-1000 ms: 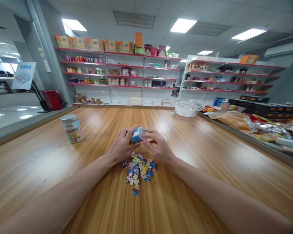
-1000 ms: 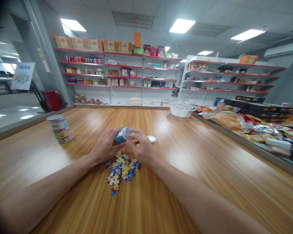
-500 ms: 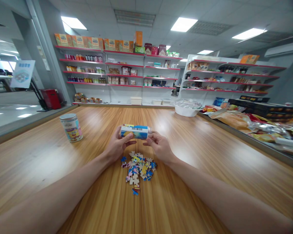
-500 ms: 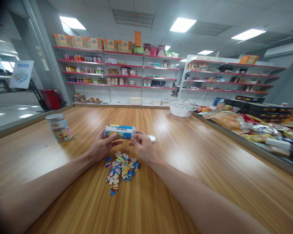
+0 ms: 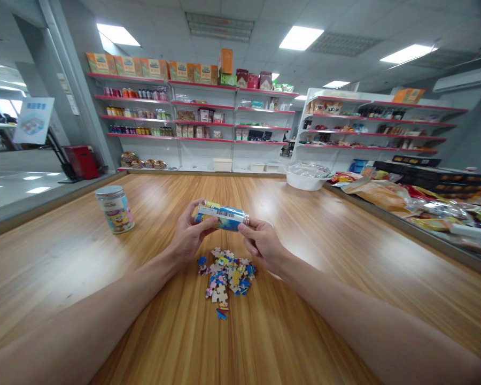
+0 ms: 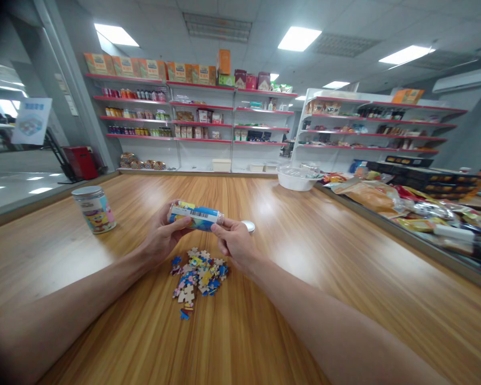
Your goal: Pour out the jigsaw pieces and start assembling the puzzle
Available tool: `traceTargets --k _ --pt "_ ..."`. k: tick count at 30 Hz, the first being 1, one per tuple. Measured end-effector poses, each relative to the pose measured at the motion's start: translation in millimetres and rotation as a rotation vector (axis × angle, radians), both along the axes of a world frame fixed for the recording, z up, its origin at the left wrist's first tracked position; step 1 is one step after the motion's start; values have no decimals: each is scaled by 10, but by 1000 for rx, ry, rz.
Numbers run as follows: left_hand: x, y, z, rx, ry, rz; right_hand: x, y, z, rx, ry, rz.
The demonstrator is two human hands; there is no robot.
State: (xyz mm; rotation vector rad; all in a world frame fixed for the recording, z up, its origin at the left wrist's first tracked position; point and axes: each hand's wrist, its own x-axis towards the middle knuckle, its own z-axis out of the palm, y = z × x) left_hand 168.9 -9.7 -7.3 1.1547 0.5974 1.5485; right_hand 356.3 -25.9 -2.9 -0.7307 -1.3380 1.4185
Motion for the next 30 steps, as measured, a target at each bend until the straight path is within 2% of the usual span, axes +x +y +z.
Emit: traceTargets --k 7,13,20,24,30 --pt "29 -12 24 -15 32 75 -44 1 -38 -100 70 -115" --pt "39 -11 21 -9 95 133 -41 42 -67 -203 119 -87" --pt "31 26 10 -11 111 220 -19 66 -95 -269 61 -147" --pt "25 25 20 -19 98 223 7 94 -92 -261 62 -113" --pt "29 -10 26 -37 103 161 34 44 -14 -236 80 -7"
